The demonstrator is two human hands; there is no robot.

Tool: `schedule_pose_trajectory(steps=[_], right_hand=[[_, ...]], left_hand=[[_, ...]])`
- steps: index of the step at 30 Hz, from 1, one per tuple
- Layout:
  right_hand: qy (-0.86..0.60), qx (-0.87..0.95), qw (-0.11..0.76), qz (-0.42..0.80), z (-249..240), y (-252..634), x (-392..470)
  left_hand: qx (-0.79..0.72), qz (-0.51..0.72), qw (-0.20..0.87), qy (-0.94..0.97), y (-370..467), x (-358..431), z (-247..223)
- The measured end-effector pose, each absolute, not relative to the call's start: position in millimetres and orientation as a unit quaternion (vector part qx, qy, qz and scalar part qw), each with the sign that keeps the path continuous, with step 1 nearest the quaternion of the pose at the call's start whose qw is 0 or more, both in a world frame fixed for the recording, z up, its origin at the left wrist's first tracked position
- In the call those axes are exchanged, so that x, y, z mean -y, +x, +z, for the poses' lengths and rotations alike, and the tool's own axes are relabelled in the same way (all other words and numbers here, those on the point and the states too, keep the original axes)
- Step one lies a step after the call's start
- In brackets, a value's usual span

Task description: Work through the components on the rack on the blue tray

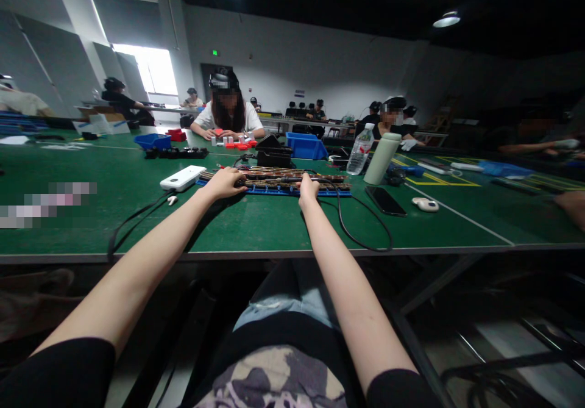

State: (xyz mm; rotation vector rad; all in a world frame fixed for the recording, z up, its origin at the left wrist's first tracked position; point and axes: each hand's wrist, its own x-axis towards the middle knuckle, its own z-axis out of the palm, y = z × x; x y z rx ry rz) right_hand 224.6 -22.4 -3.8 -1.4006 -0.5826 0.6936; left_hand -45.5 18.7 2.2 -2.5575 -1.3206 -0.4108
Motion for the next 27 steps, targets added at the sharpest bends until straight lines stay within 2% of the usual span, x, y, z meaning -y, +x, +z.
schedule_pose_trajectory(steps=[13, 27], right_hand=[[-0.612, 0.197, 0.7, 0.311, -3.4, 227.5, 18.2], [-0.634, 0.188, 0.689, 0.296, -0.7, 227.2, 21.2]], left_hand=[[0.454, -0.143, 0.121, -0.871, -46.0, -20.5, 1.2], [0.451, -0.15, 0.12, -0.871, -46.7, -22.9, 0.1]])
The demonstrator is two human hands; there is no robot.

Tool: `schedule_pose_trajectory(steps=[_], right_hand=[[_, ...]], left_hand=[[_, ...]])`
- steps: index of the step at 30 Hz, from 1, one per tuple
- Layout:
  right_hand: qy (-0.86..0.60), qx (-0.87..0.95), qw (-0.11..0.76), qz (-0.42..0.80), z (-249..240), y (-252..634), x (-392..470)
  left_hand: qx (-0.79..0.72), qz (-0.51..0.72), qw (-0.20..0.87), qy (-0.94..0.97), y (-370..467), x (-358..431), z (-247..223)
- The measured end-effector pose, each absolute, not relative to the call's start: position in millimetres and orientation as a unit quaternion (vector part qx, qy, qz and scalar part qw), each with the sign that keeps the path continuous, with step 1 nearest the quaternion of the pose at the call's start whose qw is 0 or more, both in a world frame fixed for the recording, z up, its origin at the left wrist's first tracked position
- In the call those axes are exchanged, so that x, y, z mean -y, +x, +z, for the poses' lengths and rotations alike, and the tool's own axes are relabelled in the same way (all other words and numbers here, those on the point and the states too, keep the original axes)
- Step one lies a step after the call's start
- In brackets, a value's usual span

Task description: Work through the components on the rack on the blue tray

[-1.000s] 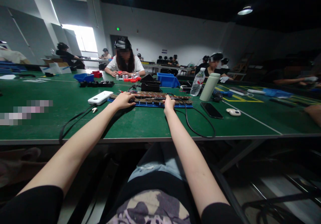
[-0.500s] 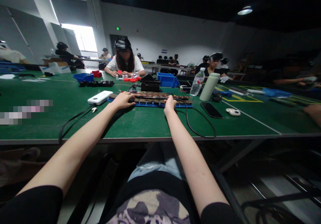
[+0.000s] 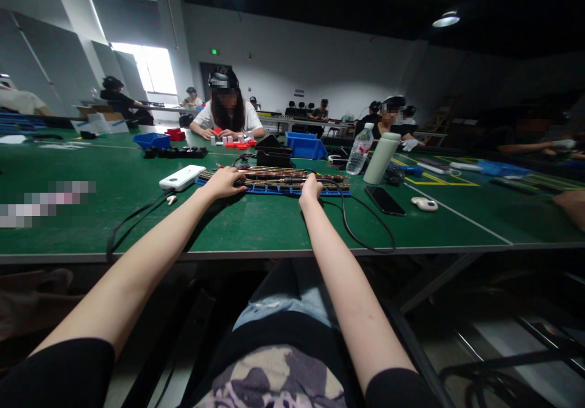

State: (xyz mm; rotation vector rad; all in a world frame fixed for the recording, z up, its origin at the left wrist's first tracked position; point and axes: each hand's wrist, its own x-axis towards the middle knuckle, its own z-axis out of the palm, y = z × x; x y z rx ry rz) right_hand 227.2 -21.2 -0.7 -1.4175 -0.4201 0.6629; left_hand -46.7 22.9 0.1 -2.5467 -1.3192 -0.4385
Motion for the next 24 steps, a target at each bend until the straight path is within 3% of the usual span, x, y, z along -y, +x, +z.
schedule_pose_trajectory(steps=[24], right_hand=[[-0.628, 0.207, 0.686, 0.306, -2.5, 226.3, 22.1]], left_hand=[[0.45, -0.145, 0.123, -0.873, -46.0, -20.7, 2.0]])
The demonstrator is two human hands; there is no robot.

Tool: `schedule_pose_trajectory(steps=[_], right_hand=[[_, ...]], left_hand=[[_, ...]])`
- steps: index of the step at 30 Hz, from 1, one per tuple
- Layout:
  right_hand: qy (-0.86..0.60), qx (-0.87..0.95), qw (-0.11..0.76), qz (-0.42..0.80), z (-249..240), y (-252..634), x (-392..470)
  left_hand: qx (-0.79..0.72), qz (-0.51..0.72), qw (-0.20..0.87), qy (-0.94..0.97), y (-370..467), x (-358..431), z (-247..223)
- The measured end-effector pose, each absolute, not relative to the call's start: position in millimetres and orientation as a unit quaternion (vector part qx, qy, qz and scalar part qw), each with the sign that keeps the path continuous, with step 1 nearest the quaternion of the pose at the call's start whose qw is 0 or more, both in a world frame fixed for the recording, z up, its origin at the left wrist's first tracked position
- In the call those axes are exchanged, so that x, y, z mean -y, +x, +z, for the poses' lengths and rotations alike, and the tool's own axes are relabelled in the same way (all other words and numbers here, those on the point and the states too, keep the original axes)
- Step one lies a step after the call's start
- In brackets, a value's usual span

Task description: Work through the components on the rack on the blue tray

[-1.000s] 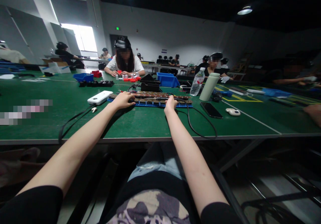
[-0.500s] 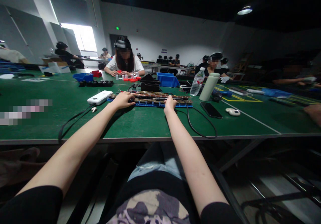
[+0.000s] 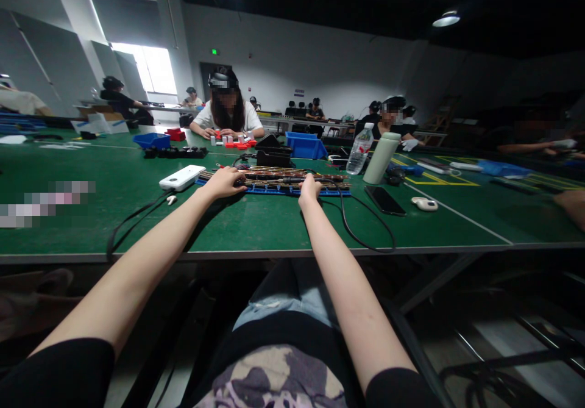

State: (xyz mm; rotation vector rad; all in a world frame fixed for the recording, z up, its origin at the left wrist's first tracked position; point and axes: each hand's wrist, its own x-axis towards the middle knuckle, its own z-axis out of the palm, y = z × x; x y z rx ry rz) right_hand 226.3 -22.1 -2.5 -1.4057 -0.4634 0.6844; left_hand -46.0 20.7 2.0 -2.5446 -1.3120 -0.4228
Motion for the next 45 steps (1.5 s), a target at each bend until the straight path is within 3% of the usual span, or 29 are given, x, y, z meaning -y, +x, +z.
schedule_pose_trajectory(steps=[45], right_hand=[[-0.639, 0.207, 0.679, 0.295, 2.5, 222.8, 28.8]], left_hand=[[0.454, -0.152, 0.115, -0.87, -46.3, -19.5, 1.7]])
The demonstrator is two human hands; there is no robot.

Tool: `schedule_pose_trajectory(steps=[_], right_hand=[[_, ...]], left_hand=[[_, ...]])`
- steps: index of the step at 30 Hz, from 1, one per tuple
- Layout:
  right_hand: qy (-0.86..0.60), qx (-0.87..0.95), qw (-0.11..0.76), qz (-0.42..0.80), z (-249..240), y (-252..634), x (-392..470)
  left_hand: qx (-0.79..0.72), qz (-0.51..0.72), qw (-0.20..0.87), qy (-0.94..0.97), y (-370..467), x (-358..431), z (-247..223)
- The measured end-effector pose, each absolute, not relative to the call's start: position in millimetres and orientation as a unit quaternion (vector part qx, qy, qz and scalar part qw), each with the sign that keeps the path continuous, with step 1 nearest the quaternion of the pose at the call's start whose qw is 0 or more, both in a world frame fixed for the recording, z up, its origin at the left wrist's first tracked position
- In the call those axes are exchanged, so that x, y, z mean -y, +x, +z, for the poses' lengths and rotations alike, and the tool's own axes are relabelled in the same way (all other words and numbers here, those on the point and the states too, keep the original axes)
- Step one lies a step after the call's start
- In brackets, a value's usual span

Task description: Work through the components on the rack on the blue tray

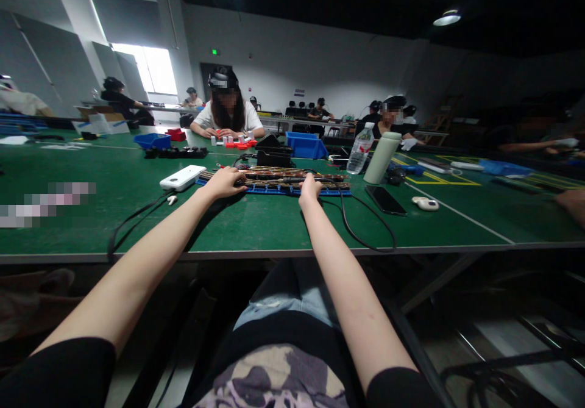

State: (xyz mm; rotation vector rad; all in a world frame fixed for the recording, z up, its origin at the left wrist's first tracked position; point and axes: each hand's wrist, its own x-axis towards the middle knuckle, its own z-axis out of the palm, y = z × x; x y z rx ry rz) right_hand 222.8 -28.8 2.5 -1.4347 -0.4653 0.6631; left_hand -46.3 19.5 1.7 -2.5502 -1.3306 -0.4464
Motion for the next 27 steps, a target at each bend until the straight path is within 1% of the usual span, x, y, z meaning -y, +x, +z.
schedule_pose_trajectory(steps=[18, 27], right_hand=[[-0.639, 0.211, 0.676, 0.3, 1.3, 223.3, 27.5], [-0.595, 0.195, 0.709, 0.326, -0.5, 223.5, 24.4]], left_hand=[[0.453, -0.151, 0.113, -0.871, -46.5, -19.8, 1.7], [0.454, -0.142, 0.112, -0.872, -45.8, -21.2, 1.2]])
